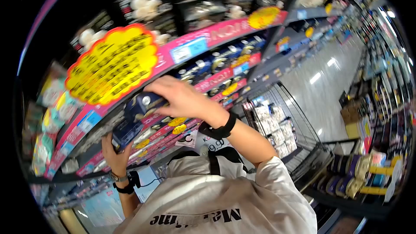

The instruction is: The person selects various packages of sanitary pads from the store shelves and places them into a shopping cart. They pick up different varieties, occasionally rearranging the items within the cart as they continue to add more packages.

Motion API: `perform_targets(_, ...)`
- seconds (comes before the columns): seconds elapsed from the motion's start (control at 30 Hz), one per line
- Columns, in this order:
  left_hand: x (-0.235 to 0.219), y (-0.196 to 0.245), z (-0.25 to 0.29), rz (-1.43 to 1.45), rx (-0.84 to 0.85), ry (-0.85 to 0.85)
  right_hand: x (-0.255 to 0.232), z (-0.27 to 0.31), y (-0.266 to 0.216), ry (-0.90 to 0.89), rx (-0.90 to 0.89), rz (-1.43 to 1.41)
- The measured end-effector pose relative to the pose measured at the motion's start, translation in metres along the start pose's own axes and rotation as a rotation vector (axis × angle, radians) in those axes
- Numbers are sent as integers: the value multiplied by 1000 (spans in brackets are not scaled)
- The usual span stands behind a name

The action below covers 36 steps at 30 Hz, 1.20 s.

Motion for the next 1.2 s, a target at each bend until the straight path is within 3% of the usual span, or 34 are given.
perform_targets(0.1, 20, 32, -2, 89, 172, -45, -16, 32, -3, 3, 66, -87)
perform_targets(0.3, 79, 112, -30, 295, 438, -370, -73, 136, 12, 106, 329, -167)
perform_targets(0.4, 110, 182, -41, 339, 568, -481, -104, 208, 12, 225, 477, -74)
perform_targets(0.5, 152, 253, -46, 439, 701, -671, -144, 291, 18, 381, 617, 64)
perform_targets(0.6, 209, 328, -37, 456, 781, -838, -191, 391, 30, 441, 901, 231)
perform_targets(0.7, 281, 396, -14, 539, 838, -925, -217, 530, 57, 530, 1164, 355)
perform_targets(0.73, 305, 423, -5, 545, 807, -1015, -220, 574, 60, 598, 1291, 278)
perform_targets(0.8, 360, 471, 21, 595, 786, -1151, -209, 676, 76, 677, 1510, 121)
perform_targets(0.87, 413, 518, 52, 557, 893, -1253, -178, 764, 88, 643, 1684, -76)
perform_targets(0.93, 466, 558, 88, 501, 979, -1387, -139, 825, 94, 641, 1738, -214)
perform_targets(1.0, 517, 590, 128, 409, 1018, -1529, -119, 847, 87, 586, 1839, -368)
perform_targets(1.07, 574, 604, 175, 525, 1073, -1616, -92, 872, 92, 569, 1828, -507)
perform_targets(1.1, 599, 611, 199, 480, 1101, -1732, -78, 882, 95, 544, 1841, -539)
perform_targets(1.13, 616, 605, 223, 380, 1006, -1885, -73, 885, 97, 614, 1741, -591)
perform_targets(1.17, 627, 602, 243, 278, 902, -2023, -80, 876, 95, 569, 1737, -577)
perform_targets(1.2, 628, 605, 259, 156, 968, -2124, -65, 886, 101, 580, 1735, -560)
Point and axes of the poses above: each hand's wrist, its own z-axis away from the middle knuckle, its own x-axis out of the palm, y = z × x, the point moved 3 cm from there along -z, towards the middle knuckle, and after that the axes turned 3 degrees about -z, right-handed, at the moved point
